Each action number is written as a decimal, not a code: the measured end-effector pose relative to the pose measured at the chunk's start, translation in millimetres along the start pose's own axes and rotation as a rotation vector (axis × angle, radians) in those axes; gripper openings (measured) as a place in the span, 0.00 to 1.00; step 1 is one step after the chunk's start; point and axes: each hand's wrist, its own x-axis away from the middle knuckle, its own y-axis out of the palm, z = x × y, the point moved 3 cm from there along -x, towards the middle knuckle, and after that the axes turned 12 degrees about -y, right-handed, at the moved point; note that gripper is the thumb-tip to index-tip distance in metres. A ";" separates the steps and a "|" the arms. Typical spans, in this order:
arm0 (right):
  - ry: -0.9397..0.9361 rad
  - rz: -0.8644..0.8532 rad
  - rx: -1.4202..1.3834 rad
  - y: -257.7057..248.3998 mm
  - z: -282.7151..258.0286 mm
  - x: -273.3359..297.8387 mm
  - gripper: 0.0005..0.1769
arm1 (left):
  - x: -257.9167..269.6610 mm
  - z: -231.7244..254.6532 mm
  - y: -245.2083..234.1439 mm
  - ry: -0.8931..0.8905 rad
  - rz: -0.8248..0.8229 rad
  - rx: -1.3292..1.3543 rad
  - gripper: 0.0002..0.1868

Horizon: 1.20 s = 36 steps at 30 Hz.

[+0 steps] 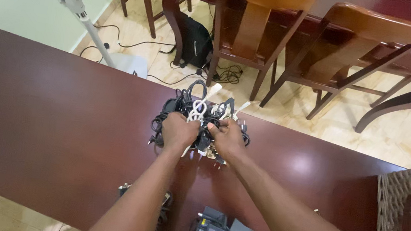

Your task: The person organizes a collection of tangled electrical cords and power adapters on a wooden table. They pick up bundles of cables, including white, black, and red varieties, and place them into a wicker basket. The person also handles several black power bricks, sorting them into the basket alongside the cords.

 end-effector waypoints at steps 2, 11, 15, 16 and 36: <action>-0.042 -0.009 0.050 1.4 -12.0 6.3 0.28 | -2.7 -3.1 1.0 -0.018 0.031 0.111 0.23; -0.053 0.021 -0.253 -11.6 -45.4 18.0 0.23 | 43.0 15.7 -23.9 -0.058 -0.014 0.393 0.19; -0.084 0.025 -0.359 -29.0 -65.4 32.2 0.21 | 71.3 29.9 -36.8 -0.046 -0.027 0.501 0.24; -0.098 0.030 -0.400 -34.6 -72.8 38.1 0.21 | 79.3 34.7 -37.7 -0.056 -0.063 0.574 0.23; -0.336 0.155 -0.298 -307.1 -206.1 194.0 0.25 | 331.1 184.8 31.7 0.088 -0.607 0.949 0.07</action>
